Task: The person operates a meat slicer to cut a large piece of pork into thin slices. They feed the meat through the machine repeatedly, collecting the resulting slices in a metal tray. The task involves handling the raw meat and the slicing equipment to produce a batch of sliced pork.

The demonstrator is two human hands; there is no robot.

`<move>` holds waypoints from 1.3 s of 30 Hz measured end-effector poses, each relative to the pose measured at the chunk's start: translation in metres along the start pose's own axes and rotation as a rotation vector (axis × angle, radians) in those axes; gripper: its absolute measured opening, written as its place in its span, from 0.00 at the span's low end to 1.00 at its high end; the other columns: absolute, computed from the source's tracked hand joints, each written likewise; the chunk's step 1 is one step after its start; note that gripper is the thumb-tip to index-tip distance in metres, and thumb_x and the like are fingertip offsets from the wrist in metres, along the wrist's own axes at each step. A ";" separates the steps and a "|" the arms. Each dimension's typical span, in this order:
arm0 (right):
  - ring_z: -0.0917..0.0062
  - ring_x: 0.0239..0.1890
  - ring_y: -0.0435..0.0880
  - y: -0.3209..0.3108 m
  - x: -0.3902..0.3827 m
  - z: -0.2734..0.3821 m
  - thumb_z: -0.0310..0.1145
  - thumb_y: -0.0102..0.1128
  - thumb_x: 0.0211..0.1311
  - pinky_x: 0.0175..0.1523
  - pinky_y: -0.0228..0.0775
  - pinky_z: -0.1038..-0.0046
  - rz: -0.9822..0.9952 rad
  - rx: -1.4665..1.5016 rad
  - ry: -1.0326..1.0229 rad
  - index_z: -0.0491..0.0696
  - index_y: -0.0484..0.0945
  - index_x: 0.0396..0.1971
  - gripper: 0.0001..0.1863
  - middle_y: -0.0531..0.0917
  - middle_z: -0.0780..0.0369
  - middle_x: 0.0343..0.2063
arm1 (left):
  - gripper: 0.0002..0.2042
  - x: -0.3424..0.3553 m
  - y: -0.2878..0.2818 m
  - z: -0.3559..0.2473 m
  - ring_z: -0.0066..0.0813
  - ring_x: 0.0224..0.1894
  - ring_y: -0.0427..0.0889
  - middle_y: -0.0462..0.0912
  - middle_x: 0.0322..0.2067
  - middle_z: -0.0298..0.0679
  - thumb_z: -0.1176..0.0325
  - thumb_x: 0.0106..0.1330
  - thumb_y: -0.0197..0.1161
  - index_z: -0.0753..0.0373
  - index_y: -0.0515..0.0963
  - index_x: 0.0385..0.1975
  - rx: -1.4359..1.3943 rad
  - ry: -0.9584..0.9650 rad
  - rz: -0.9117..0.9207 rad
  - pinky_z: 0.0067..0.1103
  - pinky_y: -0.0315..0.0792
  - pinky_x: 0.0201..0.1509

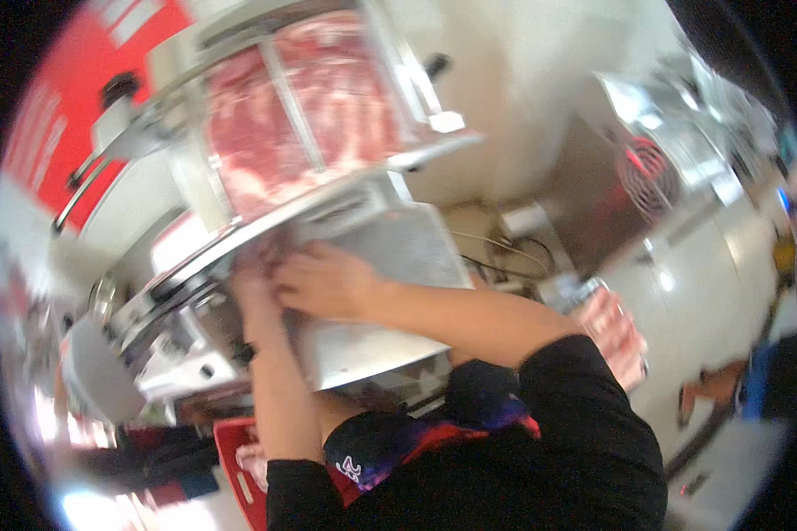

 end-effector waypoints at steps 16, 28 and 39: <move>0.70 0.53 0.77 -0.008 -0.008 -0.006 0.39 0.54 0.62 0.53 0.72 0.64 0.236 0.030 0.073 0.54 0.79 0.48 0.16 0.81 0.64 0.47 | 0.14 -0.035 0.011 -0.021 0.37 0.47 0.80 0.80 0.44 0.42 0.63 0.77 0.46 0.65 0.75 0.49 -0.412 -0.057 0.030 0.33 0.76 0.53; 0.67 0.58 0.73 -0.027 0.007 0.000 0.39 0.57 0.57 0.55 0.70 0.61 -0.035 -0.127 0.042 0.51 0.83 0.40 0.14 0.76 0.62 0.53 | 0.06 -0.046 0.014 -0.030 0.26 0.28 0.75 0.75 0.27 0.35 0.69 0.69 0.61 0.60 0.72 0.39 -0.139 -0.097 0.071 0.24 0.72 0.30; 0.69 0.43 0.81 -0.014 -0.015 0.001 0.38 0.59 0.56 0.49 0.72 0.63 0.216 -0.070 0.065 0.49 0.80 0.35 0.10 0.82 0.61 0.32 | 0.10 -0.044 0.024 -0.032 0.29 0.29 0.73 0.76 0.32 0.37 0.65 0.76 0.44 0.62 0.72 0.43 -0.554 -0.174 -0.077 0.27 0.70 0.28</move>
Point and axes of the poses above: each hand's wrist, its own x-axis towards the middle knuckle, its own y-axis out of the palm, z = x × y, the point moved 2 cm from there along x, towards the middle knuckle
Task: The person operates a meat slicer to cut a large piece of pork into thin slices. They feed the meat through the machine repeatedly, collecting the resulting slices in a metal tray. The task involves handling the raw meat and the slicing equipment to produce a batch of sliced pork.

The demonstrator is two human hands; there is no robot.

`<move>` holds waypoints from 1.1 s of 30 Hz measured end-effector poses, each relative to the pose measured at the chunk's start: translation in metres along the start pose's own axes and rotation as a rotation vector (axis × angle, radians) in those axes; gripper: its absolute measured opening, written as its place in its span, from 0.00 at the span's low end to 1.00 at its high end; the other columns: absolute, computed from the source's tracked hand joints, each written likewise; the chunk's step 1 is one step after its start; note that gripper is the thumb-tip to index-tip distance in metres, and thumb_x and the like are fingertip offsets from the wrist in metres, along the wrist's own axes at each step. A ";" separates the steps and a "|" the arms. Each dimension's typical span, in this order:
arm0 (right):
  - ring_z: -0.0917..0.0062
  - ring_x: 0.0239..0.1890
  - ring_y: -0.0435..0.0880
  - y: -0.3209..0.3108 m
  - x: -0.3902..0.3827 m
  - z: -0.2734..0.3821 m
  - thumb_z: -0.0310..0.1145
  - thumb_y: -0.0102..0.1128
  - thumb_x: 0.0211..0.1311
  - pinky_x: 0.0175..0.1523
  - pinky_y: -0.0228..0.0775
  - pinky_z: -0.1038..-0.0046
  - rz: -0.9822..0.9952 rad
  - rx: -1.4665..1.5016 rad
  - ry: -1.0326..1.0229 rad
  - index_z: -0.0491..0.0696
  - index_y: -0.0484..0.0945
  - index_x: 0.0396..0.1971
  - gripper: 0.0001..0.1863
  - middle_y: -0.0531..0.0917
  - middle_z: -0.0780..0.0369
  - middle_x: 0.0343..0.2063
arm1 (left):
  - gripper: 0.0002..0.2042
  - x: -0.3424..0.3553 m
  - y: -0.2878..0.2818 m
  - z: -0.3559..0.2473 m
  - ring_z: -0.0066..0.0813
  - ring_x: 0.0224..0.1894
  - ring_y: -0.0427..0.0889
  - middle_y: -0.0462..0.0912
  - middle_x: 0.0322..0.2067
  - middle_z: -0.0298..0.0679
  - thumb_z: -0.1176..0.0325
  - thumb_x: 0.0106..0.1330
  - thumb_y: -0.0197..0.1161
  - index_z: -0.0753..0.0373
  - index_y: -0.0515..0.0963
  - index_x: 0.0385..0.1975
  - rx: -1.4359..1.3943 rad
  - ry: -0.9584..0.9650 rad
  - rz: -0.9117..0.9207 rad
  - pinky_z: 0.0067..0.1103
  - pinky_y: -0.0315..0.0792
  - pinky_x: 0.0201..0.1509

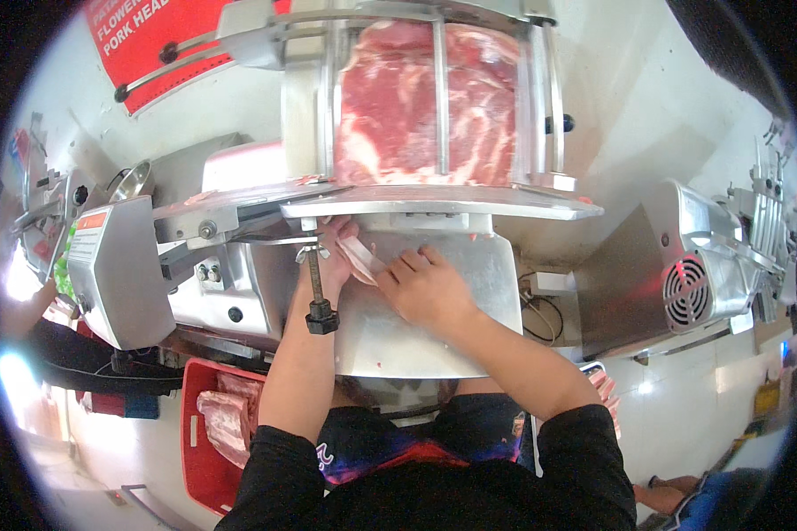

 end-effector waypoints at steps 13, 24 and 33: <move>0.68 0.41 0.81 -0.006 0.007 0.002 0.37 0.60 0.55 0.42 0.74 0.66 -0.036 -0.008 0.080 0.52 0.76 0.44 0.15 0.80 0.61 0.39 | 0.13 0.016 -0.016 0.006 0.35 0.38 0.82 0.81 0.38 0.39 0.59 0.75 0.51 0.61 0.76 0.44 0.122 -0.006 0.100 0.31 0.80 0.38; 0.64 0.60 0.72 -0.008 0.007 -0.004 0.40 0.65 0.52 0.60 0.65 0.57 -0.063 0.033 0.100 0.50 0.79 0.39 0.15 0.80 0.58 0.47 | 0.03 0.016 -0.026 0.002 0.24 0.26 0.69 0.73 0.27 0.32 0.72 0.65 0.57 0.59 0.73 0.36 -0.058 0.032 0.159 0.23 0.68 0.30; 0.71 0.32 0.80 -0.012 0.003 0.005 0.36 0.60 0.54 0.40 0.72 0.68 -0.124 0.048 0.045 0.50 0.77 0.33 0.08 0.80 0.63 0.25 | 0.05 0.020 -0.027 -0.003 0.22 0.22 0.64 0.72 0.28 0.34 0.68 0.73 0.50 0.60 0.72 0.38 -0.360 0.008 0.387 0.20 0.64 0.27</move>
Point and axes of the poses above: each hand's wrist, its own x-axis towards the middle knuckle, its own y-axis out of the palm, z = x × y, the point moved 2 cm from there along x, towards the middle knuckle
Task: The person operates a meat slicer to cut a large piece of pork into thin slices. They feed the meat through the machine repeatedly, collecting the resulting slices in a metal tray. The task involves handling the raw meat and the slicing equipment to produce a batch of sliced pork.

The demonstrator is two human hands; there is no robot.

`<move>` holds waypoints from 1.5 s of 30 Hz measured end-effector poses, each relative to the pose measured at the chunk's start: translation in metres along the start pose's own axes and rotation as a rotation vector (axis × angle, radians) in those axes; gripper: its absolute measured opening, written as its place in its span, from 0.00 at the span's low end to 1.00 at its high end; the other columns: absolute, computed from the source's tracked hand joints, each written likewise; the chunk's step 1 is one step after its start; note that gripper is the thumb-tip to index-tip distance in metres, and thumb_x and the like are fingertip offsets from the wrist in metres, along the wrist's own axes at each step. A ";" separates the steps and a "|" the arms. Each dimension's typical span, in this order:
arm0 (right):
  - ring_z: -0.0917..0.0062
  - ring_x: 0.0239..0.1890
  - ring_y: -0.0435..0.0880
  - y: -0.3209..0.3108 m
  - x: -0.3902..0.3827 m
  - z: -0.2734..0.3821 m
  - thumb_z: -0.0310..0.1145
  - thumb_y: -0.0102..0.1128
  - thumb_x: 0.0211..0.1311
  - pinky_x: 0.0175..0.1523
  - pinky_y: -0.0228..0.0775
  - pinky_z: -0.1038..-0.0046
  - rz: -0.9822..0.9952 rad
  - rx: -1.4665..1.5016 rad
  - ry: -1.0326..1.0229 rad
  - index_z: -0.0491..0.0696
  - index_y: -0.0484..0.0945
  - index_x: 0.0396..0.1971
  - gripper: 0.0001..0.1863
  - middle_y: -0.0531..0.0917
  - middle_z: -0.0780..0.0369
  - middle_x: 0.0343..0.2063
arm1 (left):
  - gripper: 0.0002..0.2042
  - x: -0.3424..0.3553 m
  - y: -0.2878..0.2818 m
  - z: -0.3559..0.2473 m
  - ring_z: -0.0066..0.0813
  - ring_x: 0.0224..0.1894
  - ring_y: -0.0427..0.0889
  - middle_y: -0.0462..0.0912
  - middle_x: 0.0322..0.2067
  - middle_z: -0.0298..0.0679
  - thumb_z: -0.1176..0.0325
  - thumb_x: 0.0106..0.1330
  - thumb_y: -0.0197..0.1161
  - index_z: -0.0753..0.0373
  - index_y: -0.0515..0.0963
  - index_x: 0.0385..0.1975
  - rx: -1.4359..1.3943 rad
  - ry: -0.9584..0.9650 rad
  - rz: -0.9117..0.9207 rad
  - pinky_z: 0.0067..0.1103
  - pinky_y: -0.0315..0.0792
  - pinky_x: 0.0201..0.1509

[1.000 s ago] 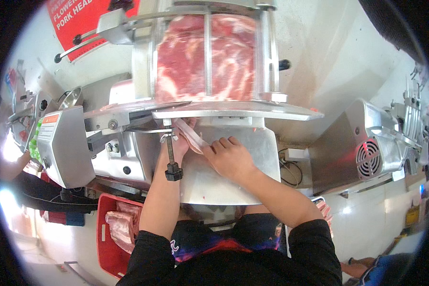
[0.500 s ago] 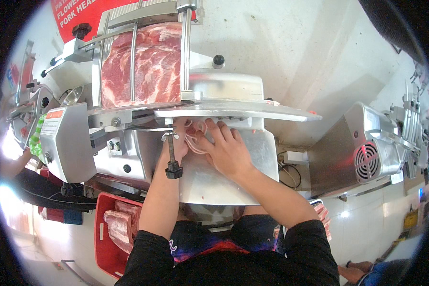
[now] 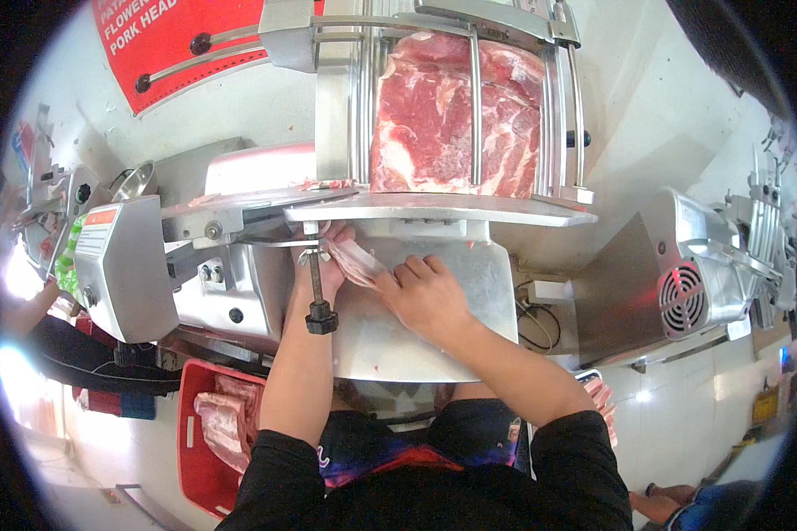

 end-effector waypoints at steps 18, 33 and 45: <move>0.60 0.59 0.72 -0.011 0.021 0.001 0.40 0.67 0.51 0.59 0.67 0.55 -0.088 -0.111 0.014 0.48 0.74 0.52 0.27 0.75 0.56 0.55 | 0.09 0.004 -0.001 0.011 0.33 0.39 0.82 0.82 0.37 0.39 0.64 0.71 0.58 0.62 0.76 0.43 0.428 -0.075 -0.037 0.30 0.79 0.43; 0.67 0.43 0.81 0.005 -0.005 0.011 0.38 0.61 0.54 0.51 0.70 0.62 0.258 -0.136 0.081 0.47 0.78 0.34 0.12 0.82 0.60 0.30 | 0.09 -0.003 0.011 0.005 0.19 0.20 0.59 0.64 0.22 0.29 0.66 0.74 0.50 0.56 0.68 0.29 0.027 -0.020 -0.148 0.19 0.57 0.24; 0.51 0.59 0.74 -0.017 0.052 -0.003 0.49 0.66 0.55 0.64 0.64 0.54 0.056 0.363 0.245 0.41 0.65 0.61 0.39 0.77 0.49 0.53 | 0.16 -0.004 -0.011 -0.002 0.35 0.49 0.79 0.79 0.45 0.42 0.58 0.76 0.50 0.62 0.71 0.54 0.435 0.023 -0.087 0.30 0.77 0.53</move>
Point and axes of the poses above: each hand's wrist, its own x-axis towards the middle knuckle, its own y-axis out of the palm, z = x × y, the point moved 2 cm from there along x, towards the middle knuckle
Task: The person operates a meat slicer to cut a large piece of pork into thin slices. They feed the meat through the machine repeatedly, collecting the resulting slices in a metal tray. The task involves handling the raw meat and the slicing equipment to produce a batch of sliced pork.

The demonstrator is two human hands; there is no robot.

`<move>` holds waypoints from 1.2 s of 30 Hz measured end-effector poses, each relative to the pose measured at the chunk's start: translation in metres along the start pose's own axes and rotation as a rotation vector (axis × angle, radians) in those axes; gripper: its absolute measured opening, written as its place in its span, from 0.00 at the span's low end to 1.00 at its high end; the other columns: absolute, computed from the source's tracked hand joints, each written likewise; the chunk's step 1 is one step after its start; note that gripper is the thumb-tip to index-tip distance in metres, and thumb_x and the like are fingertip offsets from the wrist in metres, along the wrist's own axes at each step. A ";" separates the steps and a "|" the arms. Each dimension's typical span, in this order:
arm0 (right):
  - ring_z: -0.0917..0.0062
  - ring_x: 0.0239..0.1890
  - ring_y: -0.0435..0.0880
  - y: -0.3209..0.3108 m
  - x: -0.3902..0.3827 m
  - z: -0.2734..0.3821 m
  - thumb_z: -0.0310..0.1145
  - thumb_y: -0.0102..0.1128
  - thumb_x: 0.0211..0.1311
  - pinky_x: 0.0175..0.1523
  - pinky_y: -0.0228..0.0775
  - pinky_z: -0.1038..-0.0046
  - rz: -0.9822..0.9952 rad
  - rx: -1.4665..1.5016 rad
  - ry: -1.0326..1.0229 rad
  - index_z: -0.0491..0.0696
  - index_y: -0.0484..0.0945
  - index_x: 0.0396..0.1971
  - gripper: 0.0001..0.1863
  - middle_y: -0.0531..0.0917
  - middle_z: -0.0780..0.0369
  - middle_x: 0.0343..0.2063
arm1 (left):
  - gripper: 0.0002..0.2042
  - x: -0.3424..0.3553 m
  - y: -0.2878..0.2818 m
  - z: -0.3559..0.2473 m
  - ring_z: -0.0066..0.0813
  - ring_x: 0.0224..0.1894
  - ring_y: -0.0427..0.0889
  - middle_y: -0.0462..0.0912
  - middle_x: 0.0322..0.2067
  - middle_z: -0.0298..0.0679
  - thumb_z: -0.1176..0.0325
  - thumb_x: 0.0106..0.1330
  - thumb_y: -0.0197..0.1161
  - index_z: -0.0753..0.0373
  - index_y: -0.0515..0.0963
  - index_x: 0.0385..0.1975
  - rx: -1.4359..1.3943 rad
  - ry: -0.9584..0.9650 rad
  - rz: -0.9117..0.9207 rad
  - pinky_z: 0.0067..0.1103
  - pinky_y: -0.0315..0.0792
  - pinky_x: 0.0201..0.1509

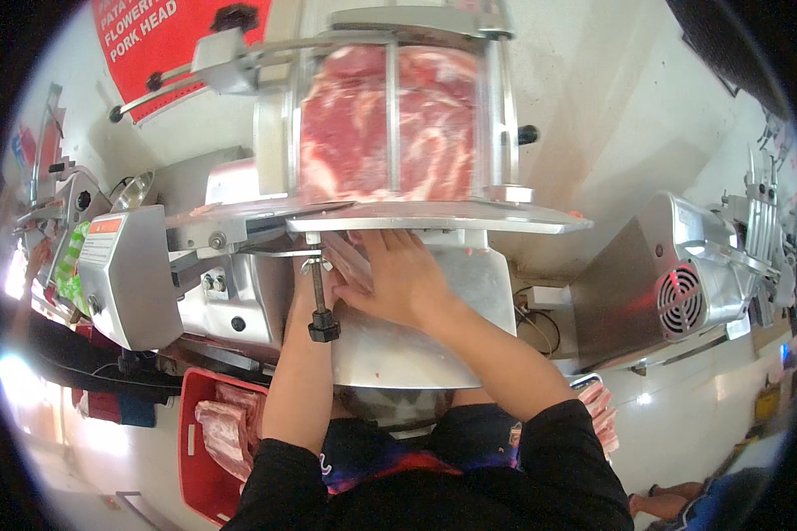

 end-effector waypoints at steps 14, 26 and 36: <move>0.56 0.46 0.81 0.027 -0.030 -0.037 0.38 0.59 0.58 0.50 0.74 0.54 0.172 -0.028 -0.024 0.49 0.79 0.43 0.14 0.80 0.55 0.41 | 0.08 -0.010 0.040 -0.003 0.24 0.25 0.68 0.73 0.25 0.34 0.64 0.73 0.52 0.60 0.73 0.33 0.001 -0.113 -0.217 0.23 0.68 0.29; 0.53 0.48 0.81 -0.008 -0.029 -0.038 0.37 0.63 0.52 0.52 0.75 0.55 0.252 0.118 0.002 0.50 0.77 0.49 0.22 0.80 0.51 0.46 | 0.09 -0.010 0.048 -0.013 0.22 0.23 0.62 0.69 0.24 0.32 0.66 0.74 0.46 0.60 0.72 0.33 -0.139 -0.032 -0.387 0.20 0.61 0.26; 0.46 0.53 0.75 0.004 0.000 -0.011 0.36 0.62 0.60 0.57 0.70 0.54 -0.022 0.192 -0.046 0.41 0.66 0.60 0.30 0.76 0.44 0.52 | 0.14 -0.004 0.013 -0.004 0.38 0.43 0.81 0.82 0.42 0.41 0.59 0.75 0.51 0.63 0.76 0.49 -0.028 0.019 -0.111 0.32 0.80 0.47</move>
Point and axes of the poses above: each hand's wrist, its own x-axis towards the middle knuckle, its own y-axis out of the palm, z = x × y, the point moved 2 cm from there along x, towards the middle knuckle
